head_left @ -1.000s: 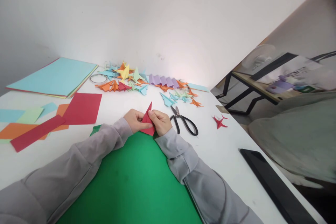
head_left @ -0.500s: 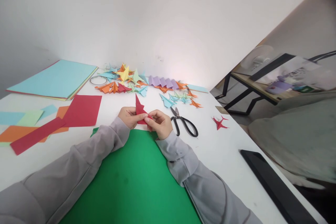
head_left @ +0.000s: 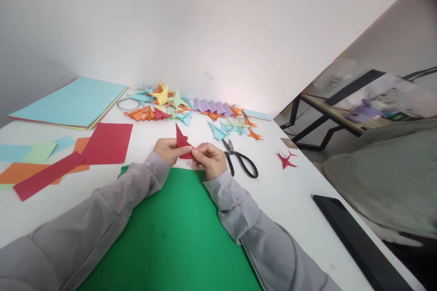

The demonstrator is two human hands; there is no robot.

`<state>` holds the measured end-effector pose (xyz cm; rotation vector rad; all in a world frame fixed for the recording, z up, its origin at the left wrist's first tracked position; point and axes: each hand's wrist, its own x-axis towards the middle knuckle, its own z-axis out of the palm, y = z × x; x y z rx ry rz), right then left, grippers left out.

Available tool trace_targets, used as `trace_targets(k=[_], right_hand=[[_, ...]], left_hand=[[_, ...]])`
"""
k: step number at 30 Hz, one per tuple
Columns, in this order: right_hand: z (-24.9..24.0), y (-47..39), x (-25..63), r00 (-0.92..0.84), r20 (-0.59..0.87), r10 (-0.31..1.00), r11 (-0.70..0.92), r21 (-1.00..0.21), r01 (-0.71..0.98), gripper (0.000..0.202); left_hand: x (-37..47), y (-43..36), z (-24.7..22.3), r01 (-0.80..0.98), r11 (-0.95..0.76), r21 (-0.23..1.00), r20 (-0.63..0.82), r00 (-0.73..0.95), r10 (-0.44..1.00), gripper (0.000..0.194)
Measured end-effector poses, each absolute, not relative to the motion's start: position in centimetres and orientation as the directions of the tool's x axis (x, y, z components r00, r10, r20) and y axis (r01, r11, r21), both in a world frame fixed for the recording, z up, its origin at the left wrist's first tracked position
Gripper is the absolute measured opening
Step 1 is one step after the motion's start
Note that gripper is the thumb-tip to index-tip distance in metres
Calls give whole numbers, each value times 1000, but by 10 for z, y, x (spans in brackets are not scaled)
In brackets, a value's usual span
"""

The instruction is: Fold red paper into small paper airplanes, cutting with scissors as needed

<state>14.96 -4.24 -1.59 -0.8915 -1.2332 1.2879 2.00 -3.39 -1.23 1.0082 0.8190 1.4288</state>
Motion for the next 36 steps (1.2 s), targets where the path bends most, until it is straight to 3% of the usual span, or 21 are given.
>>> trace_targets(k=[4,8,15,30,36], right_hand=[[-17,-42,150,-165,81,983,54,-985,-165,30],[-19,-41,150,-262,106,959,71,-988,-137,36],[-22,-38,149,-311,82,947,14,-977,-215,35],[-23,-39,149,-340,70,938,8,-984,-180,37],[-27,-37,149,-309,52,950,8,-990,-142,44]], left_hand=[[19,-31,-13,-385,-35,922,60,52,997,31],[20,-30,-11,-366,10,931,17,71,997,36],[13,-35,-3,-159,126,979,-105,138,985,38],[13,-35,-3,-145,28,989,-22,43,999,37],[10,-34,-7,-85,23,996,-14,108,994,31]])
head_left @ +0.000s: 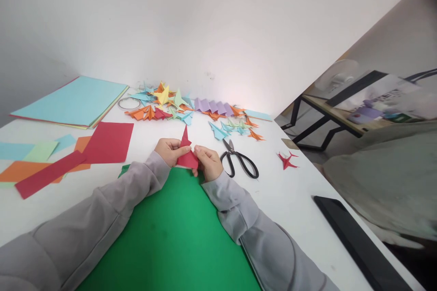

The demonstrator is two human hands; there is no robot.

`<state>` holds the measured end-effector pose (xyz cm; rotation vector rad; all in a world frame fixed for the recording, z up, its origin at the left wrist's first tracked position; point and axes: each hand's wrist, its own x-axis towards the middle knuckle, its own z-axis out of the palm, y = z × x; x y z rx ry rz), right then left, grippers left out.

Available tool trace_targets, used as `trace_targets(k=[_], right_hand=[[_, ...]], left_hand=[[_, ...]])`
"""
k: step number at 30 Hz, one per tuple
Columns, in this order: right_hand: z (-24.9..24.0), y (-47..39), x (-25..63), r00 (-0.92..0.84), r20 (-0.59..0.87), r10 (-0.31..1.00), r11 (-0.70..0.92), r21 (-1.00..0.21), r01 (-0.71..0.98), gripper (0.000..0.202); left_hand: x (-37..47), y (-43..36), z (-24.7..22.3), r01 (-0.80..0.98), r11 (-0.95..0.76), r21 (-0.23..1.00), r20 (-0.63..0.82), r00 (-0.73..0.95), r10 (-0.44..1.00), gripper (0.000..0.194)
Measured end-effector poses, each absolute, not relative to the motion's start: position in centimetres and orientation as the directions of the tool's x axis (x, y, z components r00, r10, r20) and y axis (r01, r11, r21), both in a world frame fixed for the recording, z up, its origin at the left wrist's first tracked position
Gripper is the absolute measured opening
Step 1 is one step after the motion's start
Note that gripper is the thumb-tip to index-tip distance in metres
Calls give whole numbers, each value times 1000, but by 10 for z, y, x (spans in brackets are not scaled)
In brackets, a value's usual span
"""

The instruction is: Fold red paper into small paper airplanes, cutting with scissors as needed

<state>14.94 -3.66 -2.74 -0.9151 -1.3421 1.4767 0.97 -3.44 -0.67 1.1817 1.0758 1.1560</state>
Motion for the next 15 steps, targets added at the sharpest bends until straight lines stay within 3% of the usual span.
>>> trace_targets(k=[6,15], right_hand=[[-27,-35,148,-290,18,957,-24,-990,-140,50],[-19,-42,145,-259,45,965,64,-996,66,49]], left_hand=[[11,-33,-12,-160,54,986,-36,115,993,32],[11,-30,-19,-187,82,979,-54,150,987,34]])
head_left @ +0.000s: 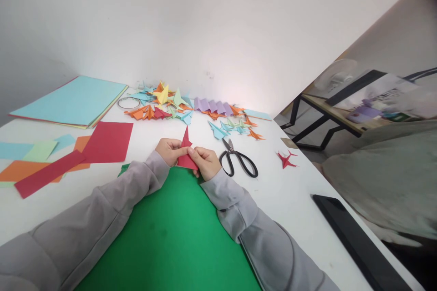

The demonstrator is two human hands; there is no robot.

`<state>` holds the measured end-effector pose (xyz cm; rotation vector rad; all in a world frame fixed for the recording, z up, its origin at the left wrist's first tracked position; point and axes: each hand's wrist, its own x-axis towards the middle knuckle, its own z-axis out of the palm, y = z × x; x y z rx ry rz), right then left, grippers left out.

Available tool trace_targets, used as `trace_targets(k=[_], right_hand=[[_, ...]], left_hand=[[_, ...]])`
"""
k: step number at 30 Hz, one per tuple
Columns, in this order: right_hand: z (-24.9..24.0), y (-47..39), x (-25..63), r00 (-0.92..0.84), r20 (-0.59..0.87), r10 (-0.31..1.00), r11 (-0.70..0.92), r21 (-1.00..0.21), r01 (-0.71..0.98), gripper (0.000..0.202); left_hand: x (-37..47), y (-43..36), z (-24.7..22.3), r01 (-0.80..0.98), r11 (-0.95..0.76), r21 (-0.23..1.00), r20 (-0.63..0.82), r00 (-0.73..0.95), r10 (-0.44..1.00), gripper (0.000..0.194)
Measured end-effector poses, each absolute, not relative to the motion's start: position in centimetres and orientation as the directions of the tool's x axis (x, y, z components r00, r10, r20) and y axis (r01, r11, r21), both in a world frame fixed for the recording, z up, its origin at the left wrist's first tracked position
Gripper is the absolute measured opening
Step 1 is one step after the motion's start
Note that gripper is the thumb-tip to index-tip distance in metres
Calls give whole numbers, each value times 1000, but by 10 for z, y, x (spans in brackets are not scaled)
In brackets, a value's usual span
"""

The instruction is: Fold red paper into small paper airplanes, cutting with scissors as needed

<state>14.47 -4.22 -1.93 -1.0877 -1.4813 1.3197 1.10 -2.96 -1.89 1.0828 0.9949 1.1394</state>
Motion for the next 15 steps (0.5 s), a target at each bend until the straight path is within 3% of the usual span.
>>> trace_targets(k=[7,15], right_hand=[[-18,-42,147,-256,99,962,108,-994,22,47],[-25,-35,149,-215,70,974,43,-991,-129,46]], left_hand=[[15,-36,0,-137,116,984,-91,173,981,40],[13,-36,-5,-23,52,998,-44,270,962,43]])
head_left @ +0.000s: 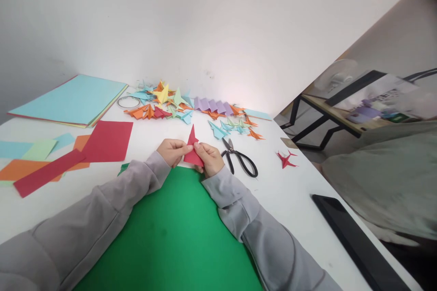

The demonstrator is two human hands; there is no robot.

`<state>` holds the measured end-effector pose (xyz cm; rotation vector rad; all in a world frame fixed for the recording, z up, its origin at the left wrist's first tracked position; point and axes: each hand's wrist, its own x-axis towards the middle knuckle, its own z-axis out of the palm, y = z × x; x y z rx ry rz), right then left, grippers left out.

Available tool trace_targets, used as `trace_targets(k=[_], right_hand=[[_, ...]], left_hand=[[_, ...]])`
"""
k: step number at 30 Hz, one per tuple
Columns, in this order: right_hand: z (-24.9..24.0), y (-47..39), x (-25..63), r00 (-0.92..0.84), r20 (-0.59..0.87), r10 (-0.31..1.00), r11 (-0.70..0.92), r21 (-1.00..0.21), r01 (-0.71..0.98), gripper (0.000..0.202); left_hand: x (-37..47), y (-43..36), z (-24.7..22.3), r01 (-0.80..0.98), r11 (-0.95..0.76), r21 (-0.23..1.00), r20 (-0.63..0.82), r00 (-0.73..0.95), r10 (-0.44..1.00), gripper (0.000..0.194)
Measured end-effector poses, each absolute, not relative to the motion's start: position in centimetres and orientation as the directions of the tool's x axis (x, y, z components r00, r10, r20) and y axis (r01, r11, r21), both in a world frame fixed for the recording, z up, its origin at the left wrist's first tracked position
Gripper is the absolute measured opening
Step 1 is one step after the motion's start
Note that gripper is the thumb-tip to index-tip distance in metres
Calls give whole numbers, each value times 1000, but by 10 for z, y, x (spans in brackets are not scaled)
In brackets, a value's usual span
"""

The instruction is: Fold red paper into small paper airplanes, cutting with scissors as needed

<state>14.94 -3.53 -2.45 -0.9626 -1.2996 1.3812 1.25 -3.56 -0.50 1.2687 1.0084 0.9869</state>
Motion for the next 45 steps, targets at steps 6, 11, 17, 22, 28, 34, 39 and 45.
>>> trace_targets(k=[6,11,17,22,28,34,39,45], right_hand=[[-25,-35,149,-223,78,972,55,-993,-107,44],[-24,-35,150,-227,87,970,61,-991,-120,45],[-21,-37,150,-253,97,963,83,-994,-64,45],[-20,-39,150,-265,97,959,87,-995,-51,44],[-26,-34,150,-189,94,977,70,-989,-127,44],[-28,-31,149,-156,89,984,63,-984,-164,42],[-28,-31,149,-148,80,986,55,-985,-166,43],[-27,-32,149,-141,76,987,51,-984,-168,43]], left_hand=[[11,-36,-3,28,41,999,-48,307,950,43],[12,-36,-5,-11,5,1000,-2,249,968,41],[10,-33,-8,-70,36,997,-16,265,964,40],[8,-31,-10,-82,96,992,-73,253,965,38],[12,-36,-5,29,0,1000,-7,264,965,41],[15,-38,-6,67,-25,997,6,258,966,39],[16,-37,-10,110,-121,987,83,304,949,41],[15,-35,-13,163,-147,976,86,329,940,44]])
